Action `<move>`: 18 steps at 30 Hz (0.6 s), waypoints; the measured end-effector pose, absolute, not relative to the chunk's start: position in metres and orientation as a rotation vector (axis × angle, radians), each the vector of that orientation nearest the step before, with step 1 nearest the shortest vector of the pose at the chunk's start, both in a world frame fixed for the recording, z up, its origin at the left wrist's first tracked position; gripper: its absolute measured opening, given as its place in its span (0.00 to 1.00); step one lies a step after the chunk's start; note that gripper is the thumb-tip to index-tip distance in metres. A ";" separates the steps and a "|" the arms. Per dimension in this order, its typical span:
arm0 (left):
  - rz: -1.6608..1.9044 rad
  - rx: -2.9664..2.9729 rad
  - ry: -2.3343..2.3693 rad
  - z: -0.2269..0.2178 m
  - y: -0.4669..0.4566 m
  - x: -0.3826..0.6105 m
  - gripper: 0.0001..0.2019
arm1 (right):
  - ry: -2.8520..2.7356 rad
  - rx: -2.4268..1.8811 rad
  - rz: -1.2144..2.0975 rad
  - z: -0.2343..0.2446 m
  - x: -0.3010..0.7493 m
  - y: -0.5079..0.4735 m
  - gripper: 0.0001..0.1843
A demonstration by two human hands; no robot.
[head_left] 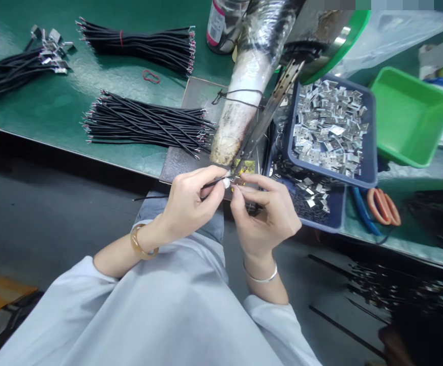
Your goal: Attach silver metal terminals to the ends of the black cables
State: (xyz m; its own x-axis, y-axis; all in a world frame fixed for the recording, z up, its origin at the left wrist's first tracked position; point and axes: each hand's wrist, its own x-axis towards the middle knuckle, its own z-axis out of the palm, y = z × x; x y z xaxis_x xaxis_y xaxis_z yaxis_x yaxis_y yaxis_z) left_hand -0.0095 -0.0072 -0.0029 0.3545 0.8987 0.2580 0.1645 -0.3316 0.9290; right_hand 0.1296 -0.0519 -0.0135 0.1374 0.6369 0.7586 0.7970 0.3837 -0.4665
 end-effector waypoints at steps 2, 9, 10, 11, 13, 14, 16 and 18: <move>1.022 1.734 0.954 -0.003 -0.008 -0.010 0.09 | -1.589 -1.317 -0.198 -0.015 0.130 -0.052 0.10; 1.021 1.711 0.905 -0.008 -0.013 -0.011 0.08 | -1.636 -1.343 -0.078 -0.007 0.133 -0.067 0.10; 1.031 1.719 0.885 -0.009 -0.014 -0.011 0.07 | -1.601 -1.359 -0.029 -0.004 0.135 -0.071 0.09; 1.037 1.728 0.862 -0.010 -0.015 -0.012 0.06 | -1.544 -1.340 -0.037 0.000 0.138 -0.076 0.08; 1.000 1.724 0.814 -0.010 -0.018 -0.016 0.06 | -1.373 -1.275 -0.189 0.007 0.148 -0.082 0.06; 0.950 1.691 0.782 -0.010 -0.018 -0.019 0.06 | -1.294 -1.256 -0.302 0.010 0.155 -0.083 0.07; 0.794 1.549 0.684 -0.007 -0.018 -0.025 0.07 | -1.242 -1.384 -0.419 0.012 0.174 -0.082 0.09; 0.606 1.360 0.567 -0.001 -0.016 -0.031 0.07 | -1.397 -1.678 -0.349 0.009 0.195 -0.076 0.09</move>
State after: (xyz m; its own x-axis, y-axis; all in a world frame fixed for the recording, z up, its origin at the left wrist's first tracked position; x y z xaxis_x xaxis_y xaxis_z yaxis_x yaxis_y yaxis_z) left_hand -0.0314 -0.0163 -0.0011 0.7223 0.6912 -0.0238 -0.0694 0.1067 0.9919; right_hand 0.1954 -0.0765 0.0093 0.3225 0.6392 0.6982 0.8925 0.0404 -0.4492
